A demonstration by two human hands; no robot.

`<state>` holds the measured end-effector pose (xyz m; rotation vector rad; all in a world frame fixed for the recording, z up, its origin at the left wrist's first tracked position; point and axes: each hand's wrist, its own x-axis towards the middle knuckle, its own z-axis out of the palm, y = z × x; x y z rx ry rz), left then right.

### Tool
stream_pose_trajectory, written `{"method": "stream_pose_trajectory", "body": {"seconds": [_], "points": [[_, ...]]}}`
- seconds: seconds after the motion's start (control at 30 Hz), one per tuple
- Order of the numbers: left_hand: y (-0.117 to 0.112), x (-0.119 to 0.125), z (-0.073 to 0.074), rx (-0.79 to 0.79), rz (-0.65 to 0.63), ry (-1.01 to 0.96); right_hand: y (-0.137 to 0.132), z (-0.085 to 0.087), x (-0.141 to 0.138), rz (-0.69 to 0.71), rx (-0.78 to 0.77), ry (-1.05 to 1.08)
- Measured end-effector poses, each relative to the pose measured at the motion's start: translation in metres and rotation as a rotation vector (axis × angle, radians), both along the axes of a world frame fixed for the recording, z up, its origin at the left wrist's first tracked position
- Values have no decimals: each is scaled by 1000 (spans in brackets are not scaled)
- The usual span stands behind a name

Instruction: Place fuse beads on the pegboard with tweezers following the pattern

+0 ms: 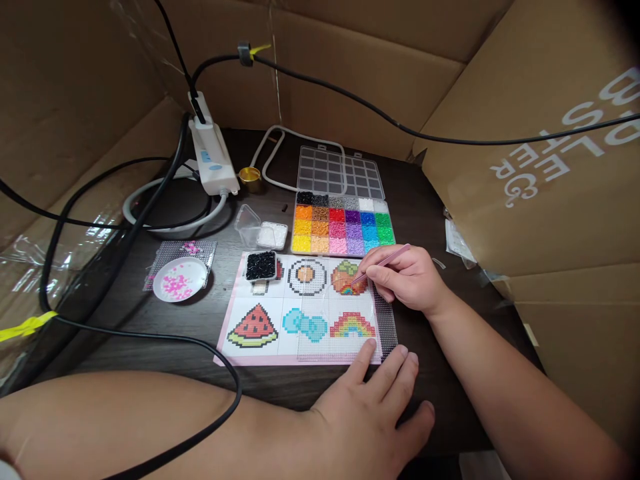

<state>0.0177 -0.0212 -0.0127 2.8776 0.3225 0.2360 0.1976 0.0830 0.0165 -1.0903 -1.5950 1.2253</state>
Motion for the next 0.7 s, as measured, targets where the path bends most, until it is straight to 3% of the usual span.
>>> {"method": "stream_pose_trajectory", "body": {"seconds": [0.53,0.7], "points": [[1,-1,2,32,4,15,3,-4,4,-6,20,80],[1,1,-1,43,7,-12,4,-7,13,-84,47,165]]}}
